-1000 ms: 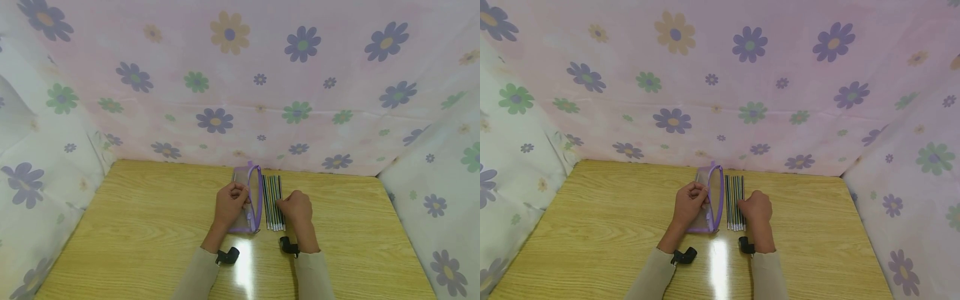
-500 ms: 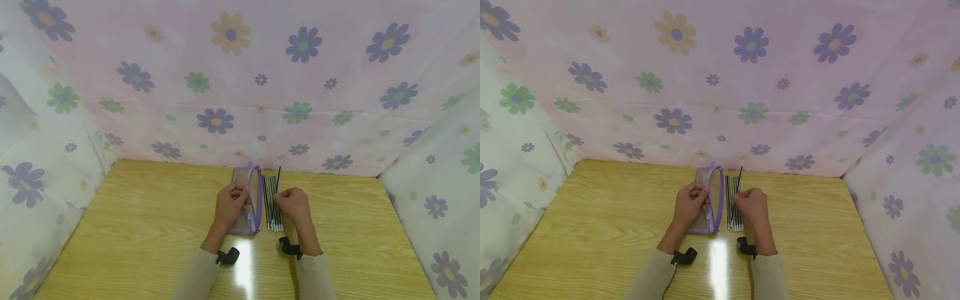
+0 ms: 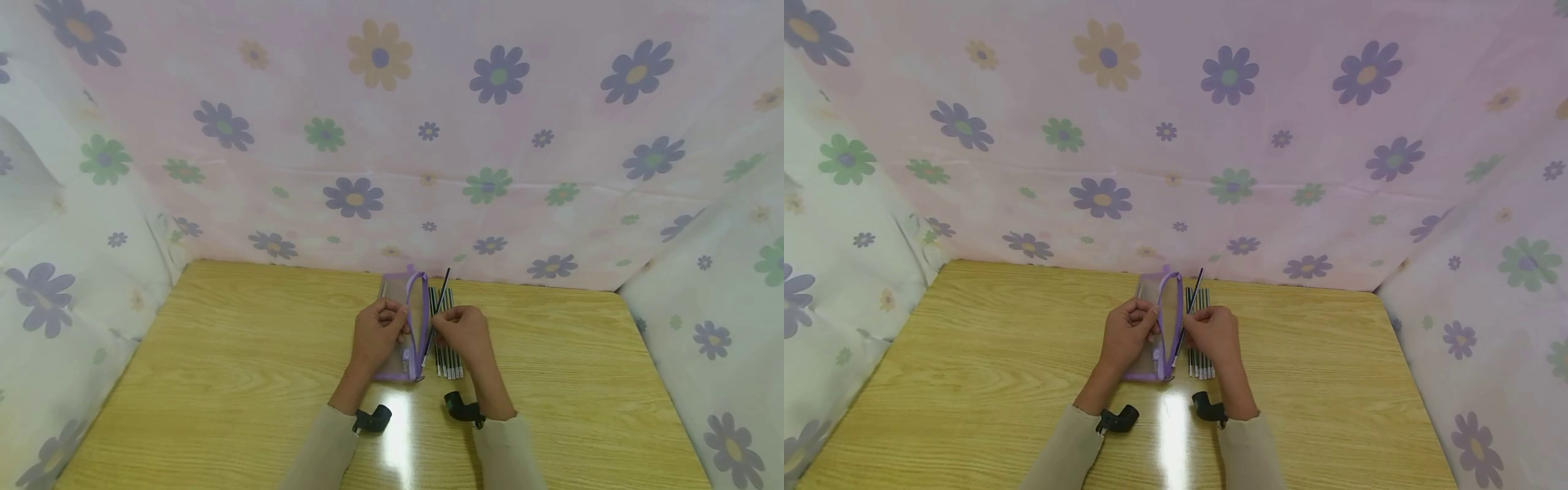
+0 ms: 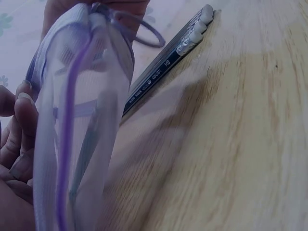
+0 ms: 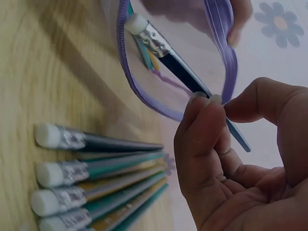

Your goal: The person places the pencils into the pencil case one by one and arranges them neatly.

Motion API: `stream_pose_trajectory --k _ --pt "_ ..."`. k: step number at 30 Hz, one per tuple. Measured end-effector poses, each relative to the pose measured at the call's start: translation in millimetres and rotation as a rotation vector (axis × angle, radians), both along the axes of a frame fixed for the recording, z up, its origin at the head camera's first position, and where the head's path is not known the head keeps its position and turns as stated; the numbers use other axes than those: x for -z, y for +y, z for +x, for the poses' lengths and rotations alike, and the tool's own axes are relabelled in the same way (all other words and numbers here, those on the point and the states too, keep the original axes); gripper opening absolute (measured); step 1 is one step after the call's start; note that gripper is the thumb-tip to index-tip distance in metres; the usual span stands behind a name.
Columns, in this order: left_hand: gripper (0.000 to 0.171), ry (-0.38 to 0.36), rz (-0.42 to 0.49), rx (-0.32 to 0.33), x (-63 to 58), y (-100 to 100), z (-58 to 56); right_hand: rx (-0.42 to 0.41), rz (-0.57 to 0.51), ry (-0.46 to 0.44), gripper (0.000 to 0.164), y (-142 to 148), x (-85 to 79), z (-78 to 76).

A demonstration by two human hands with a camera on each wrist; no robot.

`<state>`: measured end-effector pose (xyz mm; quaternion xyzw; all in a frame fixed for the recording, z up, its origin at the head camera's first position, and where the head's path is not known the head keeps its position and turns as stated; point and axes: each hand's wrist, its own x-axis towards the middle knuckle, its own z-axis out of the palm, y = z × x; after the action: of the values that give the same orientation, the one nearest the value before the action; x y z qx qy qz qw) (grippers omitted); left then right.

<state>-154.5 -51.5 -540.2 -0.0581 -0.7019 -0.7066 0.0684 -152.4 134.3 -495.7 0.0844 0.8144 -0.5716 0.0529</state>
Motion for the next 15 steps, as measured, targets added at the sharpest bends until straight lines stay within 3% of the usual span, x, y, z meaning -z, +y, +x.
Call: stream_pose_trajectory --k 15 --pt "0.013 -0.028 0.008 0.008 -2.8 5.1 1.7 -0.059 -0.091 -0.052 0.013 -18.8 4.6 -0.8"
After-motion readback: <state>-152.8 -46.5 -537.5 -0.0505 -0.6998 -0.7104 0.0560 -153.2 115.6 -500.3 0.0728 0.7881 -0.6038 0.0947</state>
